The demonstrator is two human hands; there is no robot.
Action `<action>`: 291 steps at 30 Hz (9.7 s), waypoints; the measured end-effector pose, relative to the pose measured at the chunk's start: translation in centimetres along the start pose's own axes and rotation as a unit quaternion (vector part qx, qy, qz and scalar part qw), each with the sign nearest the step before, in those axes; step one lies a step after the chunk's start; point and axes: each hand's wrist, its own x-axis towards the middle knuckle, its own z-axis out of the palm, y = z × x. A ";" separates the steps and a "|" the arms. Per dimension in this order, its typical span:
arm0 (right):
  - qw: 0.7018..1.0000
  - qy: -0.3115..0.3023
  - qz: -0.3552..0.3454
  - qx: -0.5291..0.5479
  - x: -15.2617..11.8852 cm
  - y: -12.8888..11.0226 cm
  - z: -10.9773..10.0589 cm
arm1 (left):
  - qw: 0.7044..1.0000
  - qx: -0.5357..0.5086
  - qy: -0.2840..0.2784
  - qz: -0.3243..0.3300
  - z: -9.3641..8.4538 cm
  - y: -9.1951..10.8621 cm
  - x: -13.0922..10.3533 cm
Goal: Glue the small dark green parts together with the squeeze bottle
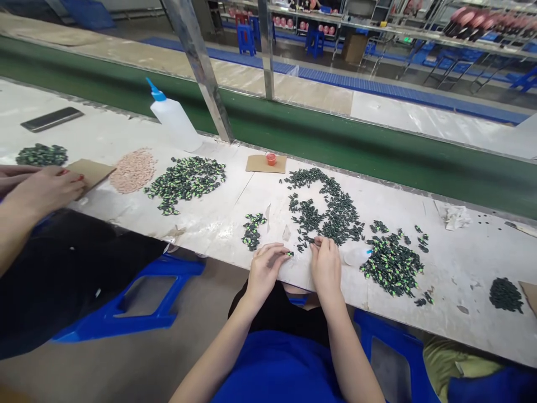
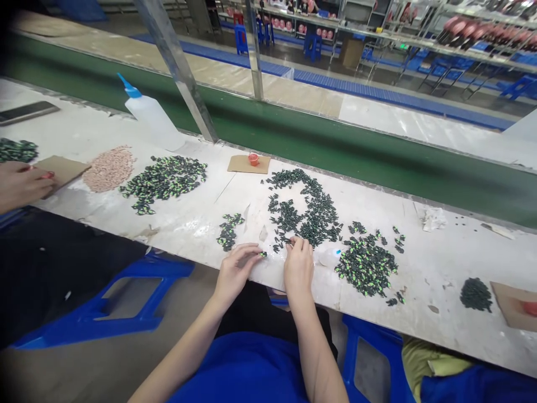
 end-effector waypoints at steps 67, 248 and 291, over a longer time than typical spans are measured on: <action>0.882 -0.094 0.020 0.462 -2.5 -0.9 -7.2 | 0.985 -0.038 -0.146 0.079 -1.3 7.2 -0.1; 0.924 0.342 0.041 0.167 -3.5 1.9 -5.5 | 0.973 0.197 -0.111 0.047 -0.7 1.9 0.0; 0.852 -0.130 0.194 0.469 -2.1 -3.6 -2.3 | 0.999 0.035 -0.027 0.002 -2.8 1.5 -0.6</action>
